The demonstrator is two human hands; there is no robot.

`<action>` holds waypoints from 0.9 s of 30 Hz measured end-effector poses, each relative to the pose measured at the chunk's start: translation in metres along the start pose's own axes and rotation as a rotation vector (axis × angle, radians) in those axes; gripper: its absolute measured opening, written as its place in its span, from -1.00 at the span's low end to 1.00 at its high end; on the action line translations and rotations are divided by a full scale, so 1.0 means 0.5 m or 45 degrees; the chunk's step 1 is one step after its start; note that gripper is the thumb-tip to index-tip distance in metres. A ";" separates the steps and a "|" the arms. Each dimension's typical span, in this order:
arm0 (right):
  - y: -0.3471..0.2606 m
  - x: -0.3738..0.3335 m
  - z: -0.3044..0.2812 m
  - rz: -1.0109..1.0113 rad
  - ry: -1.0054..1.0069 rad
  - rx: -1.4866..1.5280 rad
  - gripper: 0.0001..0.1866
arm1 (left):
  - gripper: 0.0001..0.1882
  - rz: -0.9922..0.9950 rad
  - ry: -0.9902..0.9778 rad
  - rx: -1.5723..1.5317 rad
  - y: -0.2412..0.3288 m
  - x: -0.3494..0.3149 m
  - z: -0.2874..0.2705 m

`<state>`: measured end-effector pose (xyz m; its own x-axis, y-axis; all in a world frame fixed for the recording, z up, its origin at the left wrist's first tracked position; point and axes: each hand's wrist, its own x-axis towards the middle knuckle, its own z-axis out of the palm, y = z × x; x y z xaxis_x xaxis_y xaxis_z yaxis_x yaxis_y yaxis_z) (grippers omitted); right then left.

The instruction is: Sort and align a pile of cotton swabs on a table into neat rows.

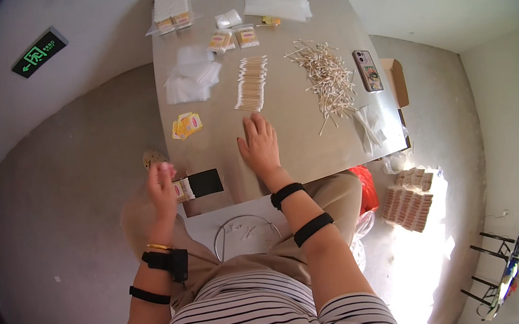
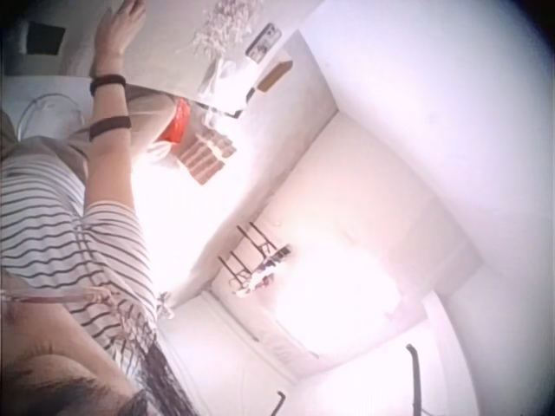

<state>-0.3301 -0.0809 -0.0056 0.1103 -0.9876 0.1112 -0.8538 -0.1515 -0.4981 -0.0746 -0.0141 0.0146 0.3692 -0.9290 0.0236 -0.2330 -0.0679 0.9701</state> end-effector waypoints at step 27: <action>0.093 0.084 0.047 -0.076 -0.088 -0.398 -0.22 | -0.31 0.789 -0.561 0.973 -0.024 0.125 0.351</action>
<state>-0.3533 -0.1301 -0.0445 0.1901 -0.9794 0.0682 -0.9584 -0.2002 -0.2034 -0.2064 -0.1353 -0.0380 -0.3270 -0.9186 0.2218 -0.8247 0.3920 0.4076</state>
